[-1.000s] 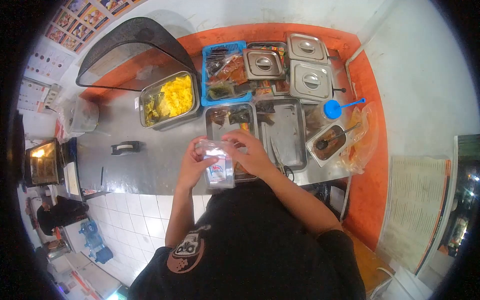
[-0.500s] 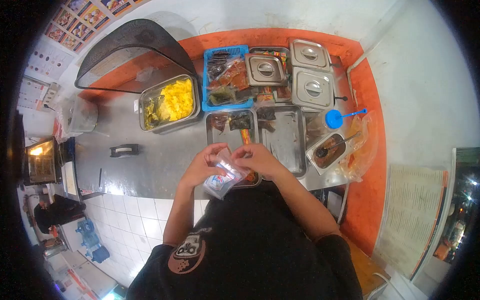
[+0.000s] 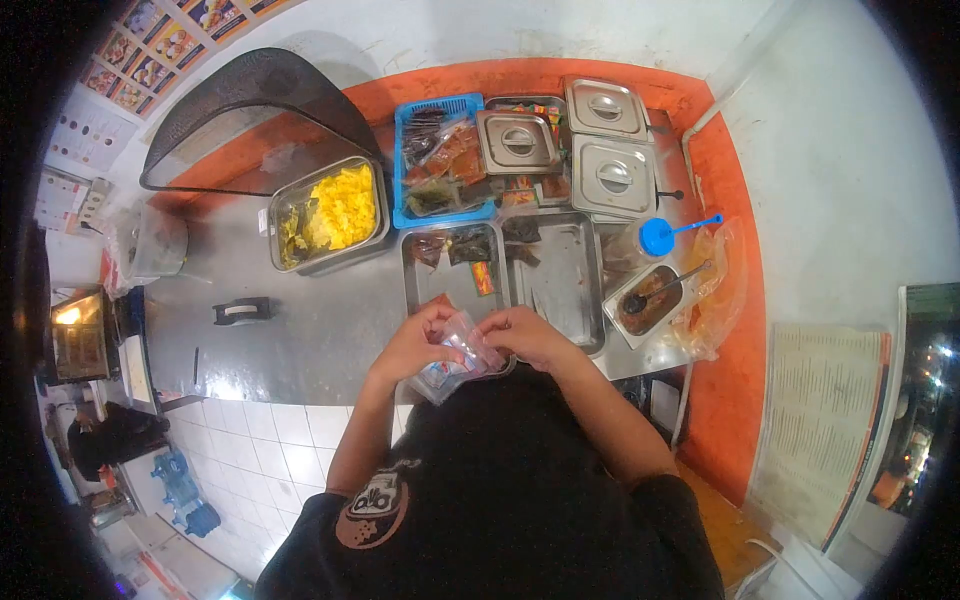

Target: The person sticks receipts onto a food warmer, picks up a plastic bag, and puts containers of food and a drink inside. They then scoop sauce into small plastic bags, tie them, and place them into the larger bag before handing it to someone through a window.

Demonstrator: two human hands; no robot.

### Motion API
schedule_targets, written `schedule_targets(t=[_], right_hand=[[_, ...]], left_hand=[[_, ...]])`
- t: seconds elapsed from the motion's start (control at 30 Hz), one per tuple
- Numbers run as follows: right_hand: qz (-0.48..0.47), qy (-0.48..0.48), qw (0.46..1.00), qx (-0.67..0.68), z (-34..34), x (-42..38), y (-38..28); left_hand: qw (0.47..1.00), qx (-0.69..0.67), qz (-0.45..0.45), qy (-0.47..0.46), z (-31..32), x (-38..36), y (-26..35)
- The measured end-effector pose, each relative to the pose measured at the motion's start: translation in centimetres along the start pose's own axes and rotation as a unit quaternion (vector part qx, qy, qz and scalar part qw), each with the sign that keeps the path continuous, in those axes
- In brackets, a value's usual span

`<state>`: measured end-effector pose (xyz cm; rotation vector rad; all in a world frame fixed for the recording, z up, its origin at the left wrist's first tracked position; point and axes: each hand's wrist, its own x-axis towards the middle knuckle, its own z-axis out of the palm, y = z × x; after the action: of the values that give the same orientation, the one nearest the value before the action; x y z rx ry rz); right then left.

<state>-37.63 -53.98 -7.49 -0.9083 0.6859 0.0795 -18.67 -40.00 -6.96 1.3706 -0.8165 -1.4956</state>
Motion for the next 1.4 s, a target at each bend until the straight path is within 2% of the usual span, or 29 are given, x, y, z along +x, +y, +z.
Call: schedule_targets(t=[0.1,0.17,0.3,0.37,0.4,0.47,0.6,0.67,0.8,0.9,0.97,1.3,1.4], right_hand=[[-0.051,-0.041,0.995,-0.069,0.3,-0.4,0.1],[-0.110,-0.014,0.984,-0.143,0.5,-0.4,0.1],[-0.111,0.003,0.970,-0.215,-0.8,0.3,1.0],[-0.170,0.070,0.939,-0.292,-0.9,0.4,1.0],[-0.169,0.069,0.938,-0.293,-0.9,0.3,1.1],[-0.105,0.084,0.965,-0.224,0.4,-0.4,0.2],[-0.143,0.101,0.953,-0.247,0.3,0.1,1.1],[-0.119,0.054,0.936,-0.327,-0.2,0.7,1.5],[-0.127,0.009,0.945,-0.302,-0.8,0.8,1.4],[-0.135,0.030,0.963,-0.233,-0.9,0.4,1.0],[-0.180,0.079,0.965,-0.173,0.2,-0.6,-0.3],[-0.211,0.131,0.950,-0.190,-0.6,-0.6,-0.6],[-0.203,0.150,0.949,-0.188,-0.9,-0.6,-0.4]], left_hand=[[1.000,0.021,-0.012,-0.006,0.4,0.2,-0.2],[0.999,0.034,-0.005,0.000,0.5,0.3,-0.5],[0.998,0.065,0.004,0.020,0.3,0.1,-0.8],[0.991,0.128,-0.001,-0.029,-0.4,-0.3,-1.3],[0.992,0.126,-0.001,-0.028,-0.6,-0.3,-1.6],[0.993,0.112,-0.028,0.000,-0.7,-0.4,-1.9],[0.997,0.071,-0.029,0.018,-0.1,-0.8,-1.1],[0.999,0.051,-0.007,0.017,0.4,-1.0,-0.4],[0.999,0.037,0.011,0.014,0.3,-0.9,-1.4],[0.998,0.049,-0.001,0.035,0.0,-1.1,-1.4],[0.997,0.065,0.008,0.042,0.0,-1.2,-1.3],[0.998,0.039,-0.011,0.049,0.4,-1.2,-0.4],[0.997,0.050,0.015,0.055,0.2,-1.0,-1.2]])
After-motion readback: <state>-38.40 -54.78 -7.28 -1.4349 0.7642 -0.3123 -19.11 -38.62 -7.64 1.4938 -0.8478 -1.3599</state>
